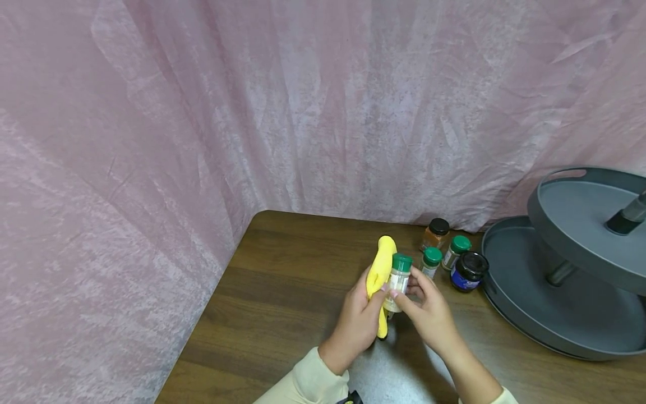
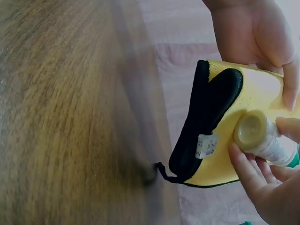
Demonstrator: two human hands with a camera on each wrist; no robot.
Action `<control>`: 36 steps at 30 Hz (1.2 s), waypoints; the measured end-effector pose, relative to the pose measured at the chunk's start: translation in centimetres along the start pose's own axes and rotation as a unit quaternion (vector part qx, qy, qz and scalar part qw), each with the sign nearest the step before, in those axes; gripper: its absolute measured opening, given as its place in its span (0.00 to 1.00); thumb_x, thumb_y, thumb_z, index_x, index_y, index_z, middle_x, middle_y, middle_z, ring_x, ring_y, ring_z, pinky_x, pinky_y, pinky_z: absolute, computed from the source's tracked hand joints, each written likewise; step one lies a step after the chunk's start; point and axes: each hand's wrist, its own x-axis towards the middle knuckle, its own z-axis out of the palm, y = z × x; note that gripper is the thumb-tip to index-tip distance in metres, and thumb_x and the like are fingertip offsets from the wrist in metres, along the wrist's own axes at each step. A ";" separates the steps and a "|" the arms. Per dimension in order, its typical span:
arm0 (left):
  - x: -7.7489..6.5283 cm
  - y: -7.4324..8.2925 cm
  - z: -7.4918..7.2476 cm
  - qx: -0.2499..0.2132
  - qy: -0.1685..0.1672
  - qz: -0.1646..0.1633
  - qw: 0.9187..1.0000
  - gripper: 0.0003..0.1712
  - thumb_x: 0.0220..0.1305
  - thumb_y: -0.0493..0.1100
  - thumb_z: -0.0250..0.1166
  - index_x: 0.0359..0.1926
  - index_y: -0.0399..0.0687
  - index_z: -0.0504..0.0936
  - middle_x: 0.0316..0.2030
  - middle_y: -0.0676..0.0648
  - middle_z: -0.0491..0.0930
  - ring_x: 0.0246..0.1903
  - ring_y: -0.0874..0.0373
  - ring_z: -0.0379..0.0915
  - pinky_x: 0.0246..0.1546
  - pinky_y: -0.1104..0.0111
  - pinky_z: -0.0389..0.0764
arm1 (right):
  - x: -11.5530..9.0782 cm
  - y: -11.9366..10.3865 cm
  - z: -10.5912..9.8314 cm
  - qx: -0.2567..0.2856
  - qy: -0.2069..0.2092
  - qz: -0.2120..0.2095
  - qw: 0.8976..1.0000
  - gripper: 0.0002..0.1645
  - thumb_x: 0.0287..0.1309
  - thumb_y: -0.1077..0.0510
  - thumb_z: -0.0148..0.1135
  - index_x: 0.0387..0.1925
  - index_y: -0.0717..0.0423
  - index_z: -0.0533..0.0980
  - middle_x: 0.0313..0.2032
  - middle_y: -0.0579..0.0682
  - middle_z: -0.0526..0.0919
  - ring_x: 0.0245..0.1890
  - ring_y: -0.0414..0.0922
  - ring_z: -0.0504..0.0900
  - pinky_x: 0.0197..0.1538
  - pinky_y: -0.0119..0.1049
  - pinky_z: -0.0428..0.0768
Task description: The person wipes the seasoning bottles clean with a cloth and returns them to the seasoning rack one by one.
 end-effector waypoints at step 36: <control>-0.1 -0.1 -0.1 -0.004 0.011 -0.011 1.000 0.27 0.77 0.45 0.53 0.74 0.60 0.63 0.55 0.45 0.79 0.45 0.61 0.78 0.46 0.70 0.82 | -0.3 -0.2 0.3 0.032 -0.028 -0.012 0.999 0.31 0.66 0.61 0.64 0.68 0.64 0.69 0.54 0.63 0.79 0.46 0.36 0.82 0.48 0.27 0.83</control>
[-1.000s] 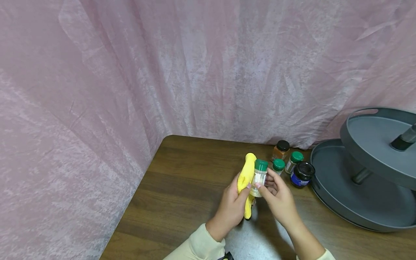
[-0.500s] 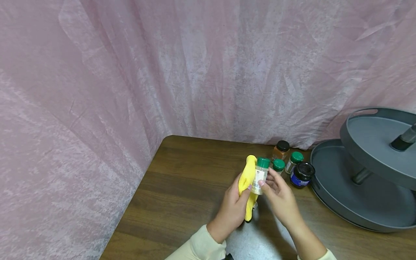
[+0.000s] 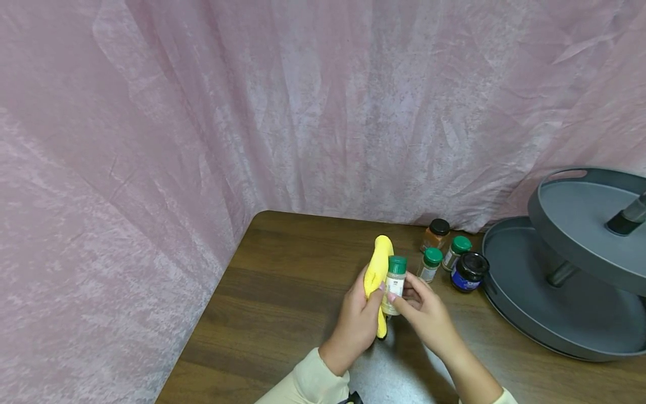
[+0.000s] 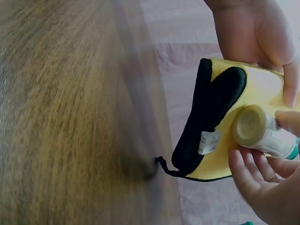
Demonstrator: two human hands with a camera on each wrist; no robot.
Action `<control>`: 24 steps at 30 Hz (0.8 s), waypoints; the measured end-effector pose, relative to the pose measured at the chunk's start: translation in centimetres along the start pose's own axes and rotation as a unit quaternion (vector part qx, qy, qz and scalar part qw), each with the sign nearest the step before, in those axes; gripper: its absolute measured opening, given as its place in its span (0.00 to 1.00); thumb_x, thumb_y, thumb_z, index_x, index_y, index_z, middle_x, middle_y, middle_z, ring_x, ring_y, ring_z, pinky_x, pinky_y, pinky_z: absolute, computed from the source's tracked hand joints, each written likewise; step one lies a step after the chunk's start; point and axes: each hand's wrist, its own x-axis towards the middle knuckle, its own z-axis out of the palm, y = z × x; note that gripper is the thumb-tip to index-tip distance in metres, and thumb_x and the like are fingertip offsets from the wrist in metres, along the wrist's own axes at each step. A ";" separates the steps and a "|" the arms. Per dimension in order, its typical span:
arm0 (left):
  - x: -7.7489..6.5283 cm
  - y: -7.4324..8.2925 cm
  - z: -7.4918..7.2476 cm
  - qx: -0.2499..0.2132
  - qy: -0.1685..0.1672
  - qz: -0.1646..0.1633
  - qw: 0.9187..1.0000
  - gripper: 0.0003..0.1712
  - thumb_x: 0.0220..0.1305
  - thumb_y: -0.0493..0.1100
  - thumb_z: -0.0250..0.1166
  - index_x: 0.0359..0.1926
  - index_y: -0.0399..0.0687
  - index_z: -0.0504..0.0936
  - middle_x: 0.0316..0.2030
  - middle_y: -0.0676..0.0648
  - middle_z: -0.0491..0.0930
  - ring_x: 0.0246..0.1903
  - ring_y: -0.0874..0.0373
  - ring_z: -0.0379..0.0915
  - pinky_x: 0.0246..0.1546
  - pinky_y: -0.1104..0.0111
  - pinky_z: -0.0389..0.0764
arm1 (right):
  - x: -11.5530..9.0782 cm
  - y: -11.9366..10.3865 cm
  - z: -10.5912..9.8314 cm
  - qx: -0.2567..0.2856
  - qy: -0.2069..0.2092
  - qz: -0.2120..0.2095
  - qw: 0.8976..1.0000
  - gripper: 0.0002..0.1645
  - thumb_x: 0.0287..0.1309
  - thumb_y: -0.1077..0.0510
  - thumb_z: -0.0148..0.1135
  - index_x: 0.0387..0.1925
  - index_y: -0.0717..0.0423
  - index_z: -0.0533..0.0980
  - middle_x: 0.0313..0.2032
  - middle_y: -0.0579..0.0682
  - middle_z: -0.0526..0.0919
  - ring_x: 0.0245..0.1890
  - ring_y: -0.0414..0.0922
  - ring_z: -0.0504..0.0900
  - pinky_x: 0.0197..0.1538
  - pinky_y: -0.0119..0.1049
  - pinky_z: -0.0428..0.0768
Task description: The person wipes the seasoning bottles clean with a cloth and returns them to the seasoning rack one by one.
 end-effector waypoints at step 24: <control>-0.3 -0.1 0.5 -0.010 -0.027 0.007 1.000 0.26 0.77 0.44 0.53 0.73 0.58 0.65 0.49 0.42 0.81 0.41 0.51 0.84 0.42 0.67 0.85 | 0.1 -0.4 -1.1 0.028 0.048 0.014 0.998 0.34 0.73 0.59 0.56 0.75 0.60 0.59 0.60 0.63 0.74 0.49 0.30 0.79 0.50 0.21 0.79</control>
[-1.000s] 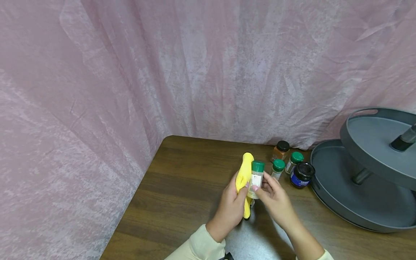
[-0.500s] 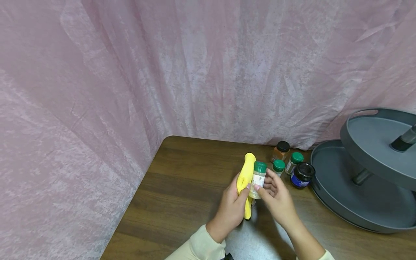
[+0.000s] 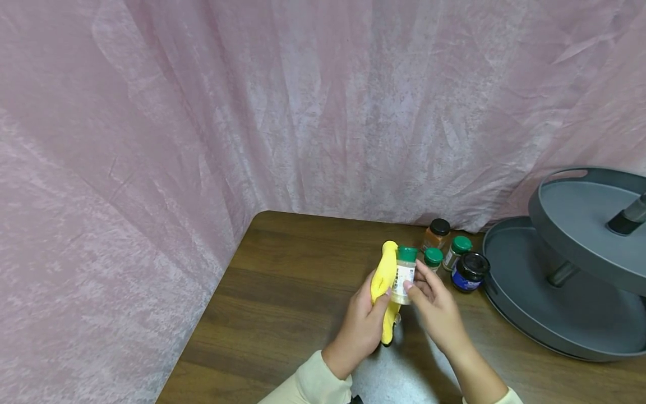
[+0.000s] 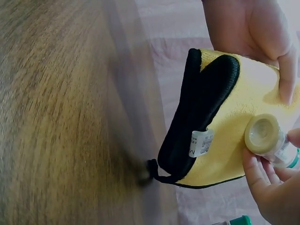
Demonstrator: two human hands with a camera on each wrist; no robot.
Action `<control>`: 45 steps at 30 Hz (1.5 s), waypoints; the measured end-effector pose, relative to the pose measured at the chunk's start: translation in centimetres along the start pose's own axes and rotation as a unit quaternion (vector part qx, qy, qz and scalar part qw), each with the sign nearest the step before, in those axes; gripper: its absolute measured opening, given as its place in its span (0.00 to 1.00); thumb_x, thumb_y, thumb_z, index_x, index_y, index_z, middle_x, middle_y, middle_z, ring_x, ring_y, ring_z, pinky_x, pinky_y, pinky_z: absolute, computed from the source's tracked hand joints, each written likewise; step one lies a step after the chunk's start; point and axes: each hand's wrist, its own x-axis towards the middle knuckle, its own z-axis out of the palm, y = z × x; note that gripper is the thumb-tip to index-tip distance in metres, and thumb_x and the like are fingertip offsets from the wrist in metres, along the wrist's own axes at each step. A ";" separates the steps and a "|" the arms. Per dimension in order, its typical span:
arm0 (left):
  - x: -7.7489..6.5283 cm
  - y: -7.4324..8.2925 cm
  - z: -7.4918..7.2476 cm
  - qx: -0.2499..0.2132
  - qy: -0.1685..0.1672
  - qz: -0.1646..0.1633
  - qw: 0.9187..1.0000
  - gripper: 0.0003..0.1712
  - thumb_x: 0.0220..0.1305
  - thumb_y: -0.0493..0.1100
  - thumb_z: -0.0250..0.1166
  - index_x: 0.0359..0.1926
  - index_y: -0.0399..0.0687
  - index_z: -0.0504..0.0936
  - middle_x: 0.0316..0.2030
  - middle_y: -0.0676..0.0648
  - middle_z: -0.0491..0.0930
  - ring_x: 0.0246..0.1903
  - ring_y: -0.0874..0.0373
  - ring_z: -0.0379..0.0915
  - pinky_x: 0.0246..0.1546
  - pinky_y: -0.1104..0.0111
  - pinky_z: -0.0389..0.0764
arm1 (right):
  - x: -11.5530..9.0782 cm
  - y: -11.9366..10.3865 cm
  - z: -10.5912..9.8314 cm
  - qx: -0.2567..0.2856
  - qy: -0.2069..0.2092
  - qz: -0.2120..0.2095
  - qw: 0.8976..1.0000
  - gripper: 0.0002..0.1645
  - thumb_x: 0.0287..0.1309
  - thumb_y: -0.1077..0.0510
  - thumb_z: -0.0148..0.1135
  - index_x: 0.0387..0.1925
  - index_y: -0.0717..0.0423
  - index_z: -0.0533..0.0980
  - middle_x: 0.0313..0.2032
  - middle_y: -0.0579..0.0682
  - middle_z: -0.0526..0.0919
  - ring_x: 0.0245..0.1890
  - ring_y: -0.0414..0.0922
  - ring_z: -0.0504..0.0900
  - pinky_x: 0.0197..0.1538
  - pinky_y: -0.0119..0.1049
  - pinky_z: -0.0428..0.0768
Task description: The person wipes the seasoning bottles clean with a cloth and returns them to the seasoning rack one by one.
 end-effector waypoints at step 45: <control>1.4 -0.3 -0.5 -0.203 0.062 -0.133 0.968 0.24 0.76 0.55 0.54 0.66 0.51 0.68 0.55 0.42 0.82 0.49 0.54 0.83 0.48 0.63 0.84 | 0.0 0.1 -0.1 0.085 0.032 -0.090 0.992 0.29 0.62 0.73 0.62 0.64 0.67 0.68 0.48 0.45 0.81 0.48 0.37 0.82 0.53 0.27 0.82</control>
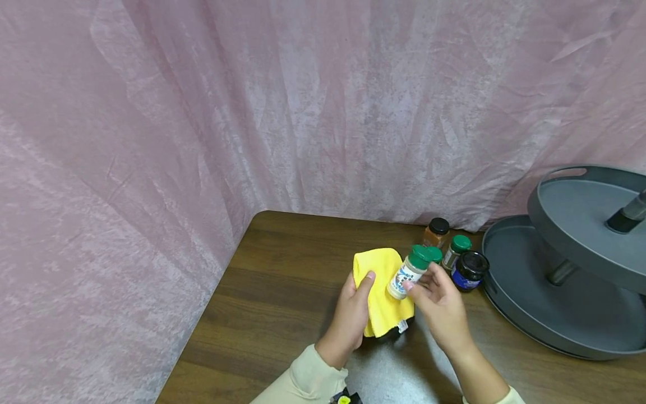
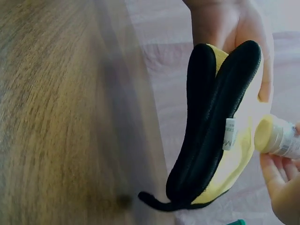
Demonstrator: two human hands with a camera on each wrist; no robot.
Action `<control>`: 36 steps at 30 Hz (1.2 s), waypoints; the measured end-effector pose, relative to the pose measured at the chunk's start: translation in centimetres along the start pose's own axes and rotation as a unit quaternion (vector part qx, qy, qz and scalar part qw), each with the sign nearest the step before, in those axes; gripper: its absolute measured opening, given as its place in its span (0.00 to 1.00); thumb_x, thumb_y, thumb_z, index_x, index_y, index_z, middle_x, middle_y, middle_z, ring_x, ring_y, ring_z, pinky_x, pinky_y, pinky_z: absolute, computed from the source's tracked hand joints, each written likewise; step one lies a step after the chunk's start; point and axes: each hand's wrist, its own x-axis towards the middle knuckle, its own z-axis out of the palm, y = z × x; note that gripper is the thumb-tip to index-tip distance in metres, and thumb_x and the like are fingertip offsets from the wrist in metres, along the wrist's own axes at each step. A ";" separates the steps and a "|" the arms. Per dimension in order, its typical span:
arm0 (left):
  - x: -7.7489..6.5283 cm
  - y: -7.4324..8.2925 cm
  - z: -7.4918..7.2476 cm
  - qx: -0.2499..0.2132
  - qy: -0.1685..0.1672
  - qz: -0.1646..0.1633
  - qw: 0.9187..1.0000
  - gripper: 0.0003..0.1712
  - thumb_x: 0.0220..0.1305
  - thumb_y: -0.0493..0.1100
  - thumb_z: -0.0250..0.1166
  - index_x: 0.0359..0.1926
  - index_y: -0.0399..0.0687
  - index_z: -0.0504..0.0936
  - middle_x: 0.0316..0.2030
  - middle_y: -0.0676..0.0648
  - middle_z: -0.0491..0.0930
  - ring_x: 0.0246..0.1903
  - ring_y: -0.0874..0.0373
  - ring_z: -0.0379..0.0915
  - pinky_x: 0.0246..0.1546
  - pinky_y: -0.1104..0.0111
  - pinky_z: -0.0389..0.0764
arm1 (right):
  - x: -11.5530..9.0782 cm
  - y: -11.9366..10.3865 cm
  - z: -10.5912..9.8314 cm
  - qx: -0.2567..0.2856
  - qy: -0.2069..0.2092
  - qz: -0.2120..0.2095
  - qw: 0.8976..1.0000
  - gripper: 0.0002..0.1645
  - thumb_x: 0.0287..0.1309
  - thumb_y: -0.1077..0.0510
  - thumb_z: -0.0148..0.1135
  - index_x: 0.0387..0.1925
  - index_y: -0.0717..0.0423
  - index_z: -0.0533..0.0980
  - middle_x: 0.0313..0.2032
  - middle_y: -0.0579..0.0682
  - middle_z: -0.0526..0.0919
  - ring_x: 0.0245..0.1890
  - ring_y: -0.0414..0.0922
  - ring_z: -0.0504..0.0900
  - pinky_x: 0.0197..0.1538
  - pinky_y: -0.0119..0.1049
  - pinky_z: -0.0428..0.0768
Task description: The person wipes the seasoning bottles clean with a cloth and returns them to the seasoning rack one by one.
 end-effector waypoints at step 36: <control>0.0 -0.3 -0.2 -0.004 -0.044 -0.054 0.998 0.26 0.77 0.56 0.51 0.65 0.46 0.68 0.52 0.43 0.83 0.45 0.56 0.83 0.44 0.67 0.83 | 0.1 0.3 0.1 -0.025 -0.031 -0.035 0.999 0.28 0.62 0.72 0.63 0.62 0.67 0.66 0.60 0.65 0.78 0.58 0.36 0.81 0.57 0.25 0.80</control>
